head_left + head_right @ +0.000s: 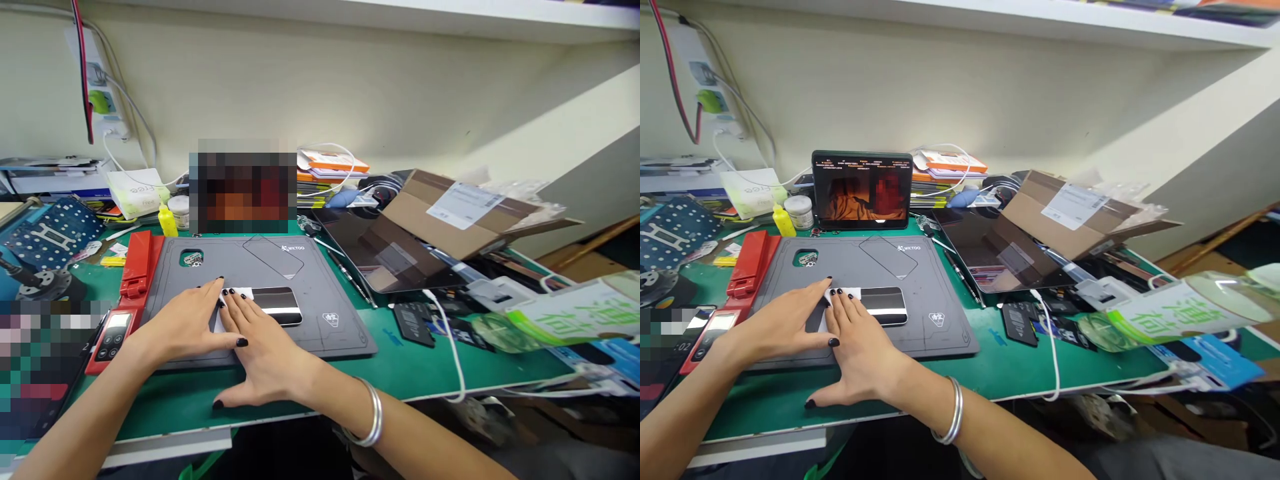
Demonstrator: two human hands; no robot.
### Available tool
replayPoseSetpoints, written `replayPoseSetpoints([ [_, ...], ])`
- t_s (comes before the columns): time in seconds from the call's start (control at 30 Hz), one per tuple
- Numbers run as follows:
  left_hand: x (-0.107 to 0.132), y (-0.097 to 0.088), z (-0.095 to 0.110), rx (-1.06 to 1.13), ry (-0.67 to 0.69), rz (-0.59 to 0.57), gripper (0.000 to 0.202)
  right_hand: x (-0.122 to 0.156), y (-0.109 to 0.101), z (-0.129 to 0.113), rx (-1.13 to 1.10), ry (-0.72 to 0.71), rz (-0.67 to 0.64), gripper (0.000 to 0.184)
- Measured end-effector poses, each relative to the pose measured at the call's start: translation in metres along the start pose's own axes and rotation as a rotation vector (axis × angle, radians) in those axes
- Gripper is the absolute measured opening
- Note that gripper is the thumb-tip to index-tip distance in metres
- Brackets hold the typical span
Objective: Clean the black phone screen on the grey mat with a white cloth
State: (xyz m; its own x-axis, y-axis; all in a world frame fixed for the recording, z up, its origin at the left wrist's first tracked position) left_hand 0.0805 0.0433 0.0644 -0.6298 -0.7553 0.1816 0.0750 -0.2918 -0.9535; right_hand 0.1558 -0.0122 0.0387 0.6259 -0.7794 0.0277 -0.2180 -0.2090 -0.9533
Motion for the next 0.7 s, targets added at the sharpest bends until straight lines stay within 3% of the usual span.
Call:
replayPoseSetpoints([
  [0.37,-0.002,0.004,-0.006,0.004,0.015,0.038,0.100,-0.013,-0.002,-0.005,-0.008,-0.042,0.027,0.126],
  [0.53,-0.002,0.004,-0.009,-0.014,0.006,0.011,0.099,-0.003,-0.008,0.001,0.022,-0.029,0.028,0.122],
  [0.7,-0.001,0.003,-0.009,-0.033,-0.005,-0.018,0.097,0.017,-0.009,0.021,0.025,0.017,0.028,0.121],
])
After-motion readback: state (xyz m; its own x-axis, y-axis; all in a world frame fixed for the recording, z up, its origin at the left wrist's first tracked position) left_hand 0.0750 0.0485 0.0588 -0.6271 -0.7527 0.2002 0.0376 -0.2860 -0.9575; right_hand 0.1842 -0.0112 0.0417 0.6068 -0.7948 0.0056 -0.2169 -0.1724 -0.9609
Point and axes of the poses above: each hand's wrist, its own x-axis away from the middle knuckle, its own y-axis out of the palm, z = x × y, the point moved 8 cm from there along -x, towards the middle knuckle, and after that the axes turned 2 degrees about -z, right-handed, at the moved point
